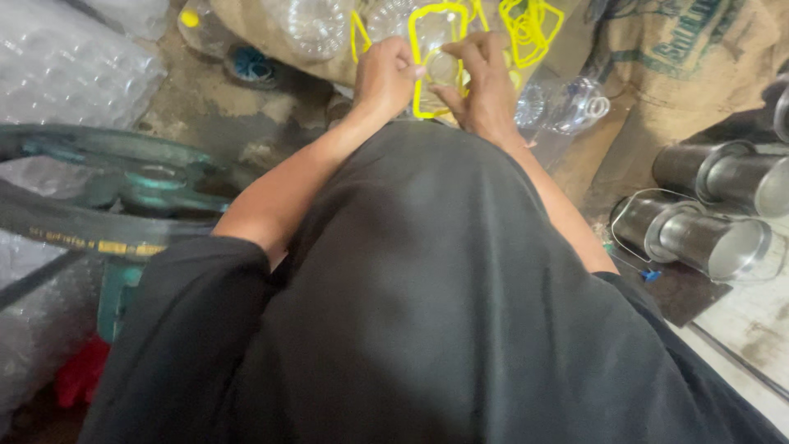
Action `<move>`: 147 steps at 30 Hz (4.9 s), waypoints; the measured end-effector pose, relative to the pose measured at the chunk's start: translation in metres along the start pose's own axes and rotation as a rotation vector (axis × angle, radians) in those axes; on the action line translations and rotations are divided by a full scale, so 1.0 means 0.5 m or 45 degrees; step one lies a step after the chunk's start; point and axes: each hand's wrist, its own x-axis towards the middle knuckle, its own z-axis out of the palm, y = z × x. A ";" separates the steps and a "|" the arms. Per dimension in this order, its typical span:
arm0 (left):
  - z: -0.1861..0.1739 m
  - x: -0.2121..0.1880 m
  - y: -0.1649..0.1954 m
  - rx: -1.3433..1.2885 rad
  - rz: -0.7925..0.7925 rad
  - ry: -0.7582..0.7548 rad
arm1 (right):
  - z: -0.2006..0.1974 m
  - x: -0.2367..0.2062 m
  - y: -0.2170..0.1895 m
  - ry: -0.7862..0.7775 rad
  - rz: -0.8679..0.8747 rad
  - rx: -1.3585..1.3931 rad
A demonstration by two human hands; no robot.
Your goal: The person sits at a low workbench and assembles plastic bottle toys. They place small balls into clear plastic bottles, then fit yellow plastic ring handles over the bottle necks and press the handles onto the bottle openings, working on one bottle at a time.
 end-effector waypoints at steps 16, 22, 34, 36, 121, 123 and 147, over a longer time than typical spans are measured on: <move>-0.040 -0.003 0.054 -0.053 -0.089 -0.176 | -0.049 0.021 -0.042 -0.031 -0.267 -0.196; -0.026 -0.004 0.048 -0.233 -0.280 -0.293 | -0.048 0.002 -0.039 -0.077 -0.099 -0.170; -0.029 -0.006 0.052 -0.095 0.072 -0.251 | -0.036 0.002 -0.028 0.074 -0.185 -0.271; -0.034 -0.003 0.065 -0.113 0.064 -0.251 | -0.051 0.008 -0.035 0.061 -0.161 -0.268; 0.065 -0.021 0.105 0.484 0.164 -1.255 | -0.455 -0.753 0.381 1.453 1.147 -0.548; 0.077 -0.037 0.106 0.520 0.173 -1.195 | -0.455 -0.774 0.420 1.380 1.114 -0.510; 0.049 0.125 0.045 0.370 0.121 -1.499 | -0.250 -0.708 0.278 1.216 1.633 -0.364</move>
